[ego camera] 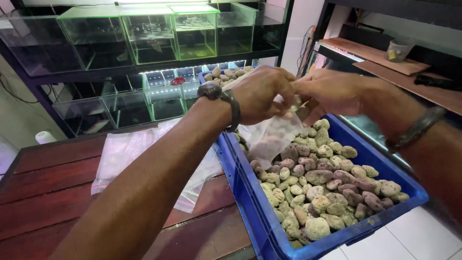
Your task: The person picks up pumice stones from a blue crate, puts them into small plastic bags, seals each bag, and then places the sealed bags into a larger green bin.
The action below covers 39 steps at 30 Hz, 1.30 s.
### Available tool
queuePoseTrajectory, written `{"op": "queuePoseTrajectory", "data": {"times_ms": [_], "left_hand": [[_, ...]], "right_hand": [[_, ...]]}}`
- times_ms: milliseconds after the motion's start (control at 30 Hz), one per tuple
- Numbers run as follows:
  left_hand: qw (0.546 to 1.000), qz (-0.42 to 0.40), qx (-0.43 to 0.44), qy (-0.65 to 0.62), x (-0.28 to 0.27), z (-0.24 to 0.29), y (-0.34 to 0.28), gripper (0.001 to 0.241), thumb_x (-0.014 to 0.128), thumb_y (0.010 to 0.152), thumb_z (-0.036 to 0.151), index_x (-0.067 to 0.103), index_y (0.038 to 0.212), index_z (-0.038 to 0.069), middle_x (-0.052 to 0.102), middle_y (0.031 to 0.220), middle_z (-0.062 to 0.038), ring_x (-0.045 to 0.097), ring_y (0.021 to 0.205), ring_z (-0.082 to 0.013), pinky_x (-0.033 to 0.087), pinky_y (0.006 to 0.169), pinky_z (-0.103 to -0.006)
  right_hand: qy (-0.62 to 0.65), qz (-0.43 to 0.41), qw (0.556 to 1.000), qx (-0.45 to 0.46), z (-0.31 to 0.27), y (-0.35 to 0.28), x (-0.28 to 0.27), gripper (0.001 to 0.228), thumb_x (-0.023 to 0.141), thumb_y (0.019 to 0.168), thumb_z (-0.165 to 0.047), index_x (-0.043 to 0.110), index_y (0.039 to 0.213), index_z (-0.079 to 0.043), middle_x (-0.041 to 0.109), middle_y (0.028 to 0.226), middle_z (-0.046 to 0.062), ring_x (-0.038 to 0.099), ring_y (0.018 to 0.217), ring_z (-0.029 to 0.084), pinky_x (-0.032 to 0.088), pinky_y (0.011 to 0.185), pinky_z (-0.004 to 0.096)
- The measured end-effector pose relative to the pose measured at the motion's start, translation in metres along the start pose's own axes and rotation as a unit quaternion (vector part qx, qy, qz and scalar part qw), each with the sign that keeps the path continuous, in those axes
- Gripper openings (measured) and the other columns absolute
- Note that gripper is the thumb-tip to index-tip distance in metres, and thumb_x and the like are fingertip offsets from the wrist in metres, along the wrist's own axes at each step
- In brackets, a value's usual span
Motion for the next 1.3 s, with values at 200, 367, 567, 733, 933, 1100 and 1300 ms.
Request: {"op": "queuePoseTrajectory", "data": {"times_ms": [200,367,567,733,933,1100,1300], "left_hand": [[0.999,0.051,-0.014,0.014,-0.004,-0.018,-0.012,0.021,0.077,0.077,-0.001,0.063,0.068,0.012,0.067,0.076,-0.009,0.070,0.086,-0.0369,0.056,0.080,-0.0473],[0.985,0.105,-0.109,0.083,-0.023,-0.013,-0.013,0.024,0.080,0.091,0.012,0.060,0.077,0.015,0.064,0.083,-0.001,0.061,0.079,-0.0140,0.056,0.076,-0.0278],[0.957,0.204,-0.094,0.185,-0.080,0.026,-0.034,0.016,0.073,0.101,0.010,0.062,0.090,0.010,0.066,0.102,-0.010,0.062,0.092,-0.0236,0.053,0.073,-0.0314],[0.966,0.136,-0.041,0.215,-0.110,0.057,-0.064,0.016,0.075,0.110,0.004,0.061,0.102,0.005,0.066,0.111,-0.016,0.062,0.098,-0.0260,0.051,0.074,-0.0304],[0.988,-0.026,-0.139,0.068,-0.073,0.050,-0.099,0.007,0.069,0.096,0.010,0.065,0.090,0.012,0.071,0.092,-0.007,0.070,0.083,-0.0174,0.062,0.065,-0.0255],[0.997,0.016,-0.071,-0.021,-0.033,0.043,-0.134,0.008,0.064,0.098,0.015,0.065,0.093,0.009,0.069,0.092,-0.007,0.072,0.087,-0.0194,0.065,0.079,-0.0312],[0.992,0.035,-0.105,-0.055,0.017,0.028,-0.171,0.011,0.067,0.096,0.020,0.067,0.089,0.011,0.074,0.107,-0.013,0.073,0.101,-0.0246,0.062,0.091,-0.0374]], "right_hand": [[-0.039,0.056,0.998,-0.015,-0.053,-0.045,0.016,0.050,0.062,0.098,-0.035,0.068,0.119,0.010,0.065,0.105,0.022,0.074,0.078,0.033,0.062,0.066,0.044],[-0.136,0.115,0.984,-0.025,-0.089,-0.084,0.027,0.050,0.043,0.103,-0.033,0.065,0.132,0.001,0.069,0.138,0.020,0.071,0.114,0.037,0.058,0.095,0.043],[0.022,0.186,0.940,-0.286,-0.037,-0.079,-0.003,0.027,0.047,0.110,-0.021,0.064,0.112,0.000,0.069,0.105,0.013,0.069,0.087,0.022,0.058,0.065,0.028],[-0.411,0.062,0.904,-0.095,0.061,-0.023,0.015,0.032,0.064,0.093,-0.033,0.074,0.120,-0.019,0.078,0.117,0.003,0.074,0.097,0.019,0.061,0.085,0.036],[-0.498,-0.049,0.866,0.011,0.109,0.000,0.043,0.084,0.066,0.093,-0.049,0.023,0.162,-0.029,0.031,0.164,0.006,0.038,0.148,0.028,0.039,0.120,0.053],[-0.498,-0.036,0.866,-0.017,0.118,0.013,0.037,0.083,0.066,0.084,-0.062,0.041,0.153,-0.024,0.044,0.155,0.003,0.048,0.135,0.023,0.048,0.110,0.048],[-0.332,-0.052,0.939,-0.072,0.114,0.000,0.035,0.105,0.083,0.066,-0.050,0.037,0.156,-0.021,0.039,0.161,0.008,0.046,0.142,0.030,0.044,0.113,0.052]]}}
Point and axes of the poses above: each hand's wrist, its own y-axis towards the middle knuckle, its own x-axis out of the palm, z = x × y, the point moved 2 cm from there along y, towards the middle knuckle
